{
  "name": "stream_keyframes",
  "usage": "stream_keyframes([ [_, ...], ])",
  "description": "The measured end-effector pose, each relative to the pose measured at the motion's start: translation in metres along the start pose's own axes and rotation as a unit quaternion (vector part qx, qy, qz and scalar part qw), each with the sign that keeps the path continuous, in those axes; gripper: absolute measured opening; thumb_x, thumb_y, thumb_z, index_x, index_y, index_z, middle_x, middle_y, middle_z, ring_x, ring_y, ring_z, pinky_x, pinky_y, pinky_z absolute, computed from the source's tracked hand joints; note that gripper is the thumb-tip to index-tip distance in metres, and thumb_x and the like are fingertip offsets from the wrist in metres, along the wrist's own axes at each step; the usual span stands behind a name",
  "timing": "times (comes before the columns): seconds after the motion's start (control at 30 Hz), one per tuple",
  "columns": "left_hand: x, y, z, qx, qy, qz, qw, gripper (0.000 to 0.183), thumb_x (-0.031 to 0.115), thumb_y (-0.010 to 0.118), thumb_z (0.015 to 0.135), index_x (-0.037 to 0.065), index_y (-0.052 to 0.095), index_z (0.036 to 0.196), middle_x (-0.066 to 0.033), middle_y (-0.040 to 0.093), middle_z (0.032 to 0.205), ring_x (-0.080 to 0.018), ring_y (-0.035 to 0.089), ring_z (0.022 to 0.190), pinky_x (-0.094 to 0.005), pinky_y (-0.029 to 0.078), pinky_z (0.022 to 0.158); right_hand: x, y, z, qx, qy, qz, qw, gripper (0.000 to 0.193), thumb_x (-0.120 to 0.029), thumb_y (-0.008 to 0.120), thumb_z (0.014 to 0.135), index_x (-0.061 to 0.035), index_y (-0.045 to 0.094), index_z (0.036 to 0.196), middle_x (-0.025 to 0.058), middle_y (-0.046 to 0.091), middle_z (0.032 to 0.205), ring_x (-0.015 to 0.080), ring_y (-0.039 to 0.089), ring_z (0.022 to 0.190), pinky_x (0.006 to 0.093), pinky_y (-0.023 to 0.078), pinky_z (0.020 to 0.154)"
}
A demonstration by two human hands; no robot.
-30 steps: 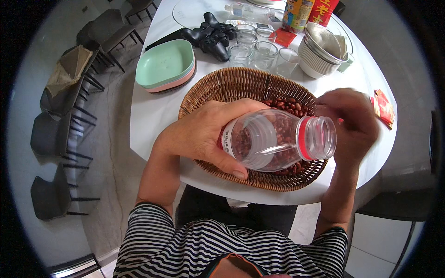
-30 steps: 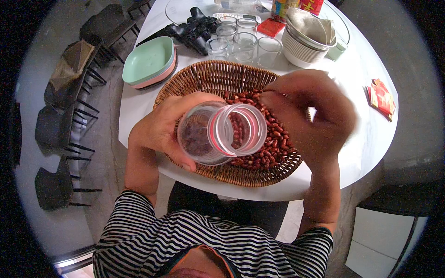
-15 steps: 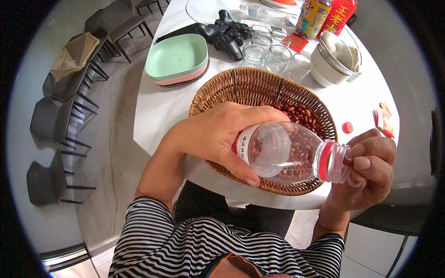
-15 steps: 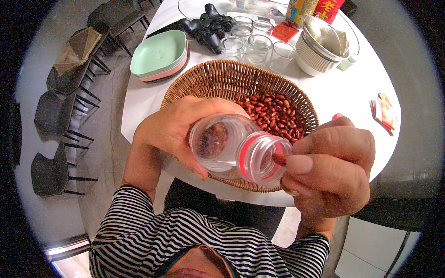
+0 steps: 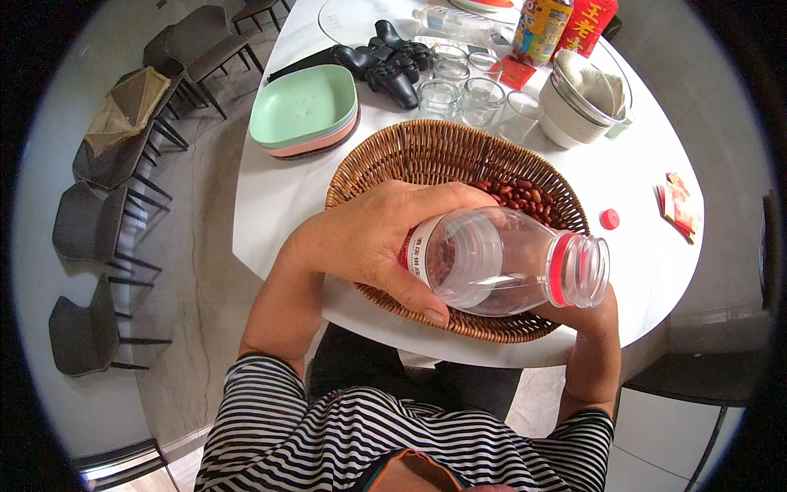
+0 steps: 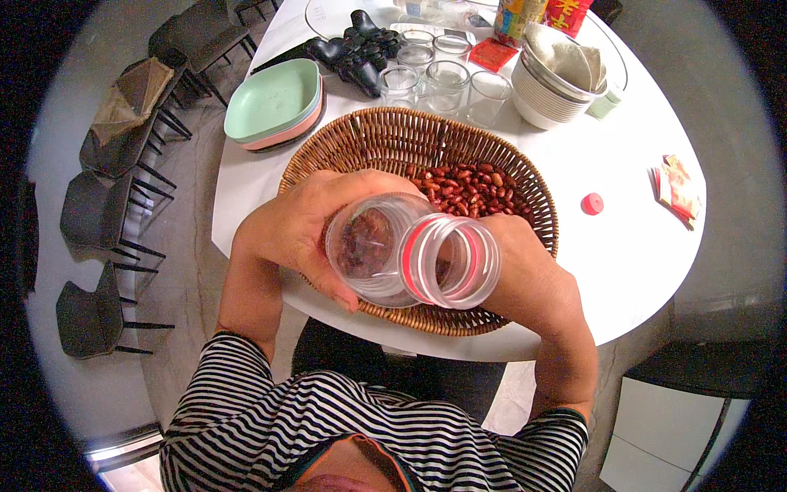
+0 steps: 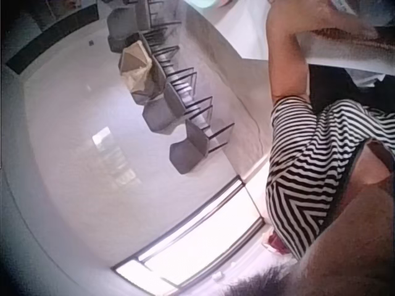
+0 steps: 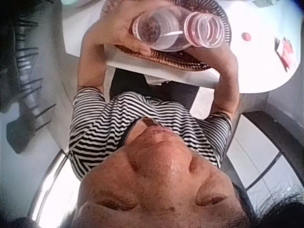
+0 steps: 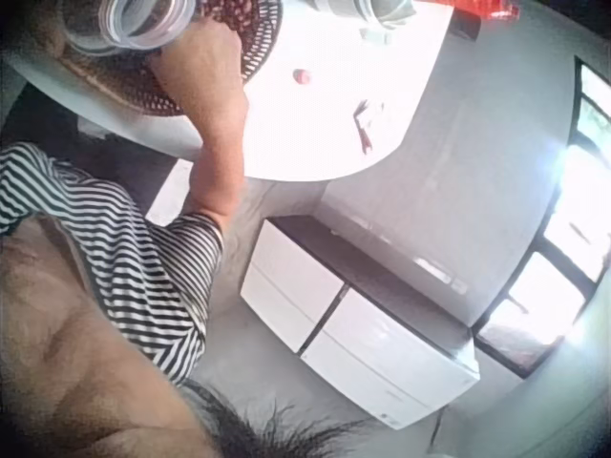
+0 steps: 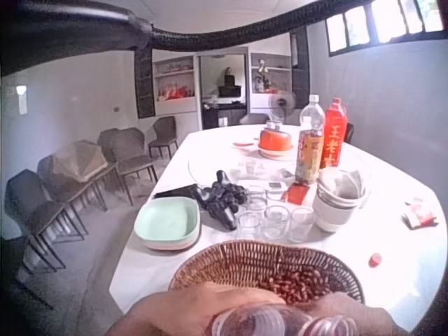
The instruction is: The person sits on the floor and pours peanuts from a plastic bottle into a wicker basket. They then use their right hand to pick up peanuts from the basket and place them back into the bottle repeatedly.
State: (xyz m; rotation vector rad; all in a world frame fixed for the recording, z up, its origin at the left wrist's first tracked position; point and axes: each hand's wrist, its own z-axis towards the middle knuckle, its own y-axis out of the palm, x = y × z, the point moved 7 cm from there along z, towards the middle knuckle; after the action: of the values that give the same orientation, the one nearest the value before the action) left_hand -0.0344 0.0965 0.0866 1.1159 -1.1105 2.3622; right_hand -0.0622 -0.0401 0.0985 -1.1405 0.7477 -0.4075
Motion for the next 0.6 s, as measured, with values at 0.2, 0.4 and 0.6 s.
stream_keyframes([
  [0.2, -0.001, 0.001, 0.000, -0.003, -0.005, -0.009, 1.000, 0.097, 0.044, 0.086, 0.044, 0.000, 0.049, 0.122, -0.0141, 0.060, 0.112, -0.0262, 0.060, 0.101, -0.0341, 0.046, 0.088, 0.018, 0.004, 0.006, 0.015, -0.019, 0.059, 0.998, 0.017, -0.017, 0.071, 0.068, -0.0060, 0.064, 0.078, 0.0124, 0.063, 0.077, 0.0292, 0.061, 0.067, 0.0355, 0.049, 0.058],
  [0.4, -0.002, -0.001, -0.002, 0.004, -0.038, -0.020, 0.999, 0.096, 0.043, 0.086, 0.044, 0.001, 0.049, 0.122, -0.0130, 0.060, 0.111, -0.0248, 0.061, 0.100, -0.0327, 0.047, 0.086, 0.011, -0.063, -0.022, 0.415, -0.081, 0.126, 0.898, 0.018, -0.003, 0.068, 0.072, -0.0011, 0.066, 0.090, 0.0099, 0.062, 0.079, 0.0167, 0.056, 0.070, 0.0250, 0.045, 0.061],
  [0.6, -0.002, 0.003, 0.002, 0.000, -0.018, -0.025, 1.000, 0.094, 0.042, 0.086, 0.045, 0.003, 0.049, 0.123, -0.0119, 0.061, 0.110, -0.0237, 0.061, 0.098, -0.0325, 0.048, 0.084, -0.013, -0.061, -0.038, 0.416, -0.138, 0.127, 0.890, 0.035, -0.040, 0.050, 0.089, -0.0101, 0.058, 0.105, 0.0125, 0.060, 0.093, 0.0260, 0.054, 0.089, 0.0386, 0.044, 0.080],
])
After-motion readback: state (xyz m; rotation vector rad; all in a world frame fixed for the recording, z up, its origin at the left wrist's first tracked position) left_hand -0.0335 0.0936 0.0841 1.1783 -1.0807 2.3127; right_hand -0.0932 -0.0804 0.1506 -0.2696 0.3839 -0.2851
